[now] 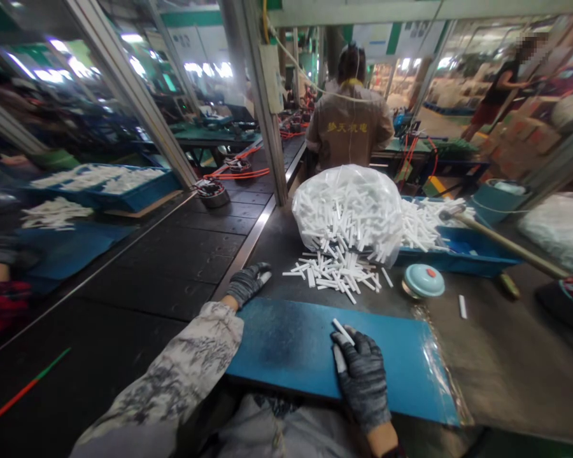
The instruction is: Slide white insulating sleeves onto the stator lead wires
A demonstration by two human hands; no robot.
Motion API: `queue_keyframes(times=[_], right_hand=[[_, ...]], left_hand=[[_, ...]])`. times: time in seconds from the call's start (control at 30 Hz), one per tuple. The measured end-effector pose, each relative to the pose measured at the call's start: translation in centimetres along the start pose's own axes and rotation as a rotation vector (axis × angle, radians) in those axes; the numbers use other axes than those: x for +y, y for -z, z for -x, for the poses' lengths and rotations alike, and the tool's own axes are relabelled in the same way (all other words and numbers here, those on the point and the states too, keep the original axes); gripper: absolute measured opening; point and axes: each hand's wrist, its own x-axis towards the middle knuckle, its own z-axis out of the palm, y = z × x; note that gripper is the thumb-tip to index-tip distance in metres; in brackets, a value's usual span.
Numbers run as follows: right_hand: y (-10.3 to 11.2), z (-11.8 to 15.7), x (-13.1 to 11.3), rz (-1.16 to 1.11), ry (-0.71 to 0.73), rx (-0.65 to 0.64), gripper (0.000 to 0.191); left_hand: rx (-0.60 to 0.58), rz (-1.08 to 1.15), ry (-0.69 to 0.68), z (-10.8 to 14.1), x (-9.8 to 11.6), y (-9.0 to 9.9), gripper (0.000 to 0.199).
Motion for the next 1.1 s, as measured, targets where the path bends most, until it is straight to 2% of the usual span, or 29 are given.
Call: queue_keyframes(times=[1.1], right_hand=[[0.08, -0.1, -0.16, 0.017, 0.01, 0.004, 0.024]], left_hand=[[-0.002, 0.021, -0.006, 0.39, 0.36, 0.39, 0.033]])
